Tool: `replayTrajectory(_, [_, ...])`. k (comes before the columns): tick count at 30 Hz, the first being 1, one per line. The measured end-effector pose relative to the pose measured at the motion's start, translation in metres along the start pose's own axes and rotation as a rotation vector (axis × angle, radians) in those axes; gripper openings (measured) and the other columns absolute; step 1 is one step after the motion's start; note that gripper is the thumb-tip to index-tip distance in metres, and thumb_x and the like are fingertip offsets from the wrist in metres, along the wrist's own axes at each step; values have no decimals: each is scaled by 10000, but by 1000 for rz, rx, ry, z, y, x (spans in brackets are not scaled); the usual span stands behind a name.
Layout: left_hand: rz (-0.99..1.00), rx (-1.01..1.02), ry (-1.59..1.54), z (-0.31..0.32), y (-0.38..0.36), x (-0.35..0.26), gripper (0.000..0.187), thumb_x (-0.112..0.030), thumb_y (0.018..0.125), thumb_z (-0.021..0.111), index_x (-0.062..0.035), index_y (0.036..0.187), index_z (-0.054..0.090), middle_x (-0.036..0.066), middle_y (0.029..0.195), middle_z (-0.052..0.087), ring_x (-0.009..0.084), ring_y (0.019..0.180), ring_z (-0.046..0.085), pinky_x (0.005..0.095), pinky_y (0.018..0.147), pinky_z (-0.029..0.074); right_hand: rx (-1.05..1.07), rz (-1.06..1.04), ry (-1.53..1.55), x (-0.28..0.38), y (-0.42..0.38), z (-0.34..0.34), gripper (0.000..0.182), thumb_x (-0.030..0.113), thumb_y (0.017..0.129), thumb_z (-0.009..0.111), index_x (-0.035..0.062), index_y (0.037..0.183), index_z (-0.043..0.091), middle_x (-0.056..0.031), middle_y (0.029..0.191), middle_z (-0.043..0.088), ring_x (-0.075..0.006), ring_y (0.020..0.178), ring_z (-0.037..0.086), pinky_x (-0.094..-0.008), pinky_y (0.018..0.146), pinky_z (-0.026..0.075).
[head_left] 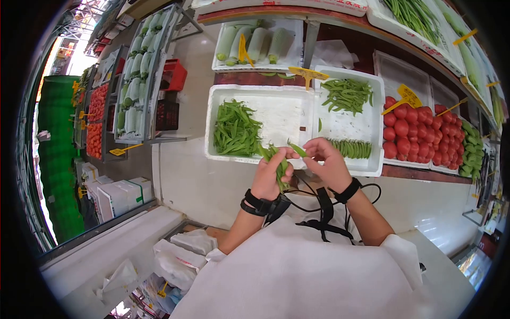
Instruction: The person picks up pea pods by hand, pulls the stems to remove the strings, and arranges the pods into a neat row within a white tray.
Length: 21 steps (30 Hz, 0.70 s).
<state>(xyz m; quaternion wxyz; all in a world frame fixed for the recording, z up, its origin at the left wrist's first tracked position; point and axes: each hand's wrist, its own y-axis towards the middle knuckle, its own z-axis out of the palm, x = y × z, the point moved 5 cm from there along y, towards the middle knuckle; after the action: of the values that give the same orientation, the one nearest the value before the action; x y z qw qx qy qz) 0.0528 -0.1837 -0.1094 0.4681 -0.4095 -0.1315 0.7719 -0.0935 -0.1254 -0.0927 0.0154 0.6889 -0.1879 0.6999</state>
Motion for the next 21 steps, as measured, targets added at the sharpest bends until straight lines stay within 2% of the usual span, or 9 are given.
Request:
replayTrajectory(1, [-8,-3,3,-2,1,-1,202,-230,960,520,-48,1042,549,80,943,602,86,597,477,195,463,350,22,-36,-31,0,-1,2,189,37,826,635,20,1000,562,-11,839,595,-71,730,559,-222,674,471])
replayTrajectory(4, [-80,-64,59,-8,5,3,215,-236,962,516,-46,1057,552,79,960,601,86,599,474,193,467,349,84,152,15,-23,-1,-4,182,57,832,643,15,996,574,-6,808,595,-70,718,558,-222,669,467])
replayTrajectory(8, [-52,-113,69,-20,7,4,209,-232,954,526,-51,1055,555,64,926,594,87,598,465,190,470,345,-113,250,254,-86,27,-54,209,77,826,662,12,1017,605,-8,809,626,-71,715,569,-217,650,457])
replayTrajectory(10, [-44,-152,59,-28,4,3,207,-230,949,530,-50,1048,554,60,912,588,91,597,462,193,466,339,-225,417,196,-120,42,-91,222,105,825,670,20,1024,618,-11,817,642,-75,714,585,-212,634,453])
replayTrajectory(14, [-16,-276,80,-47,-6,2,203,-227,947,527,-47,1036,557,55,898,579,94,579,454,199,457,328,-409,556,246,-220,74,-137,165,140,821,669,19,929,641,-25,755,652,-101,614,607,-245,529,458])
replayTrajectory(16, [-4,-344,94,-56,-12,3,204,-225,946,527,-44,1034,557,51,889,575,94,572,451,199,454,324,-398,540,102,-272,94,-143,153,149,812,670,17,886,647,-40,723,653,-116,585,613,-259,520,470])
replayTrajectory(20, [3,-434,88,-70,-21,8,194,-222,946,521,-42,1013,548,46,883,565,86,555,441,201,443,311,-399,573,-135,-314,122,-140,158,160,794,679,10,832,652,-71,690,654,-144,551,622,-277,550,502])
replayTrajectory(21, [8,-446,93,-71,-22,10,183,-218,947,516,-48,1006,544,45,878,562,83,546,431,200,439,304,-378,653,-194,-322,127,-138,154,176,782,678,28,823,667,-95,739,680,-193,624,657,-310,619,529])
